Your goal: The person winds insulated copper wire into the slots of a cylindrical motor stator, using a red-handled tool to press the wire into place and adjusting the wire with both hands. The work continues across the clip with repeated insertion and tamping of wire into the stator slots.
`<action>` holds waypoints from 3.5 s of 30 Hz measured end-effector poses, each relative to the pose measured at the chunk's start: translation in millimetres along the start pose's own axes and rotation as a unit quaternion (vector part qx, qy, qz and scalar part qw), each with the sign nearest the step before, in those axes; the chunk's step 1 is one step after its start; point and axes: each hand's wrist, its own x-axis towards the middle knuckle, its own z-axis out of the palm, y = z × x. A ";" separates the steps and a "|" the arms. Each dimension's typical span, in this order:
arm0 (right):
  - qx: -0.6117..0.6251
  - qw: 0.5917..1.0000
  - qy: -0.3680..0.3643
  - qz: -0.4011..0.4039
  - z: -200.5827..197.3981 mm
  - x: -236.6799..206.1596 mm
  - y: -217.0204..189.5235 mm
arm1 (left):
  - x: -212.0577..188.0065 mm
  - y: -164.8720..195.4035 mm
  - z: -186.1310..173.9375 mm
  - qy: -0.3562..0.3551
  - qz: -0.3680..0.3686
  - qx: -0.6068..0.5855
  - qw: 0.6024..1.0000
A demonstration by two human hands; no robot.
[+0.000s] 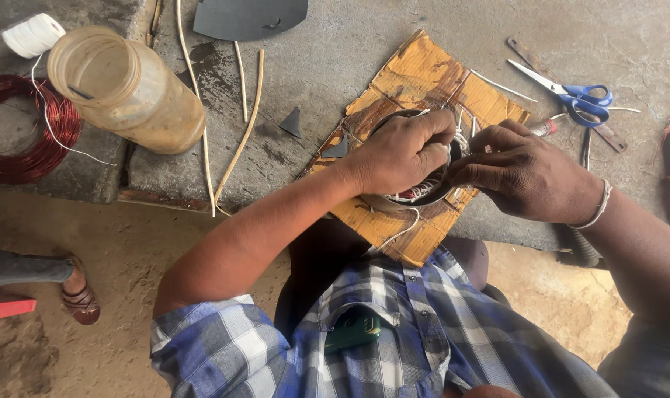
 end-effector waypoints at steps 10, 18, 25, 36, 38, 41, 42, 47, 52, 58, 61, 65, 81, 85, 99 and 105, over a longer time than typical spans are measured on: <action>-0.029 0.999 -0.018 0.012 -1.6 0.5 -2.8 | 2.5 -3.7 -15.1 -0.067 0.022 0.390 0.918; -0.047 0.998 -0.046 0.021 -10.3 6.4 -6.3 | 0.4 16.8 -34.3 -0.118 0.009 0.527 0.842; -0.072 0.996 -0.043 -0.004 -14.4 8.3 -6.4 | -2.3 8.8 -58.8 0.090 0.141 0.132 0.977; -0.053 0.998 -0.019 0.006 -5.9 3.5 -5.0 | 13.7 -1.9 -76.9 0.164 0.134 0.126 0.969; -0.120 0.988 0.053 -0.076 -2.0 2.1 -6.7 | 26.7 15.7 -69.4 0.165 0.162 0.151 0.961; -0.188 0.977 0.032 -0.098 6.5 1.3 -7.4 | 55.3 47.7 -24.8 0.120 0.214 0.172 0.954; -0.208 0.974 0.007 -0.089 9.3 1.4 -6.5 | 66.1 58.7 -5.1 0.102 0.219 0.182 0.953; -0.064 0.996 0.058 -0.039 11.9 2.5 10.8 | 88.6 87.2 42.4 0.032 0.167 0.268 0.948; -0.061 0.998 0.031 -0.002 7.9 -2.3 15.6 | 50.4 58.1 -5.1 -0.034 0.019 0.256 0.966; 0.008 0.999 0.014 0.035 0.7 -3.6 8.1 | 21.8 25.5 2.8 -0.123 -0.104 0.412 0.897; 0.004 0.999 0.009 0.038 -3.5 -3.9 6.3 | 29.9 24.8 15.2 -0.161 -0.143 0.416 0.884; -0.002 0.999 0.001 0.049 -1.3 -6.3 6.6 | 35.9 32.4 14.3 -0.236 -0.147 0.484 0.829; -0.122 0.989 0.005 0.077 4.0 -16.3 -1.4 | -14.4 61.9 -28.3 -0.033 -0.020 0.502 0.864; -0.147 0.987 0.011 0.070 0.9 -15.2 -4.6 | -104.3 63.4 -97.5 0.208 -0.104 0.416 0.879; -0.209 0.977 0.019 -0.028 -8.5 -19.4 20.6 | -179.8 63.9 -107.3 0.243 -0.074 0.476 0.842; -0.174 0.979 0.073 -0.075 -6.5 -15.6 21.3 | -23.4 33.6 -0.6 -0.034 0.017 0.369 0.928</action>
